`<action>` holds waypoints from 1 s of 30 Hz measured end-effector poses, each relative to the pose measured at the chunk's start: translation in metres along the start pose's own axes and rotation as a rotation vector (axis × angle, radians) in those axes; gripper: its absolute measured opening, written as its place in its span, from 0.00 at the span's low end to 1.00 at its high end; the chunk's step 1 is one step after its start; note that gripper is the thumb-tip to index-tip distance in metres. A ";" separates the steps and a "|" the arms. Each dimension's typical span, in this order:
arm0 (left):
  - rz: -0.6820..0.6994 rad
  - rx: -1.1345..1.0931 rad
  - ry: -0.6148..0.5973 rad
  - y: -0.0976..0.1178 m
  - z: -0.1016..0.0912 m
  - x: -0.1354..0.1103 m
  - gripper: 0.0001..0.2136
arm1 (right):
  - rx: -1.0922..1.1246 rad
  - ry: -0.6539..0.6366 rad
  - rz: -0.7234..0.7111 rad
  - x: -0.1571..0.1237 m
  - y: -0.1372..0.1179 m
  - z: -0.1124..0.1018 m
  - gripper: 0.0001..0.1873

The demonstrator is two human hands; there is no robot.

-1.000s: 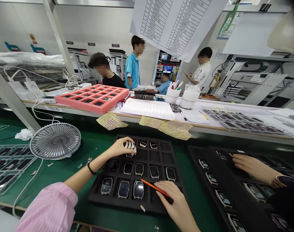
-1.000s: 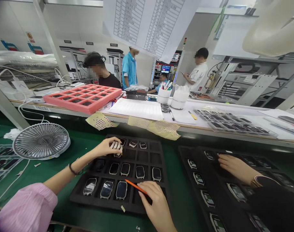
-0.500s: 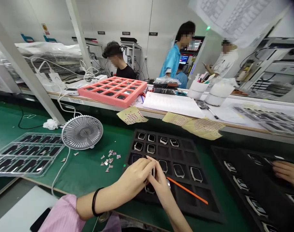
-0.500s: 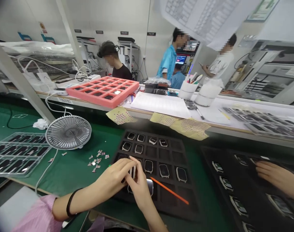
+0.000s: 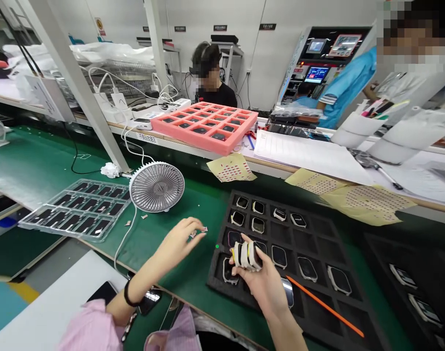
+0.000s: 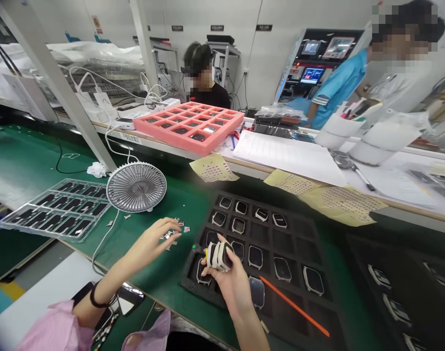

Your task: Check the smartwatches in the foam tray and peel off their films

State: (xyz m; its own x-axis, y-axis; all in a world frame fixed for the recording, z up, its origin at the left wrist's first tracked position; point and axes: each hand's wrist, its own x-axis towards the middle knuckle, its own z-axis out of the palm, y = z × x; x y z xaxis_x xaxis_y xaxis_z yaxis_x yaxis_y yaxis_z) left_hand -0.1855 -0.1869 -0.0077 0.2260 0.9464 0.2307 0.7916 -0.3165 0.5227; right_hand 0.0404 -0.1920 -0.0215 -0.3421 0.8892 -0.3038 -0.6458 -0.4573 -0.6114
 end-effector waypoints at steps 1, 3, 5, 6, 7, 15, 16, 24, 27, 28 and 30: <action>-0.039 0.065 -0.042 -0.016 0.002 -0.007 0.08 | 0.033 0.004 0.012 0.000 -0.003 0.002 0.25; -0.042 0.126 -0.142 -0.041 0.014 -0.022 0.07 | 0.071 0.008 0.045 0.000 -0.006 0.005 0.23; -0.033 0.203 -0.115 -0.056 0.030 -0.036 0.08 | 0.085 0.015 0.070 0.000 -0.007 0.008 0.22; -0.022 0.248 -0.086 -0.061 0.037 -0.042 0.09 | 0.085 0.022 0.078 0.001 -0.006 0.009 0.22; -0.004 0.296 -0.055 -0.064 0.043 -0.045 0.10 | 0.082 0.030 0.081 0.001 -0.006 0.010 0.22; 0.257 0.405 0.069 -0.083 0.055 -0.043 0.16 | 0.059 0.024 0.059 0.003 -0.004 0.013 0.24; 0.235 0.348 0.095 -0.079 0.053 -0.041 0.16 | 0.060 0.019 0.047 0.002 -0.003 0.012 0.24; -0.291 -0.717 0.137 0.027 0.034 -0.011 0.13 | 0.038 0.006 -0.081 -0.001 0.012 0.016 0.29; -0.342 -0.922 0.105 0.048 0.040 -0.002 0.14 | 0.002 0.026 -0.149 -0.004 0.016 0.016 0.29; -0.352 -0.963 0.108 0.051 0.042 0.000 0.15 | -0.018 0.028 -0.170 -0.005 0.018 0.016 0.28; -0.363 -1.024 0.105 0.053 0.046 0.003 0.16 | -0.074 0.027 -0.212 -0.007 0.020 0.013 0.27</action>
State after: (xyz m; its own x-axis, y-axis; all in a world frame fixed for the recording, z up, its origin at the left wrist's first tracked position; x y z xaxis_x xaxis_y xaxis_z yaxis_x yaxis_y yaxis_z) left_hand -0.1168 -0.1983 -0.0170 -0.0136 0.9994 -0.0314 -0.0574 0.0305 0.9979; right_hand 0.0212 -0.2077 -0.0220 -0.1854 0.9657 -0.1816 -0.6490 -0.2591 -0.7153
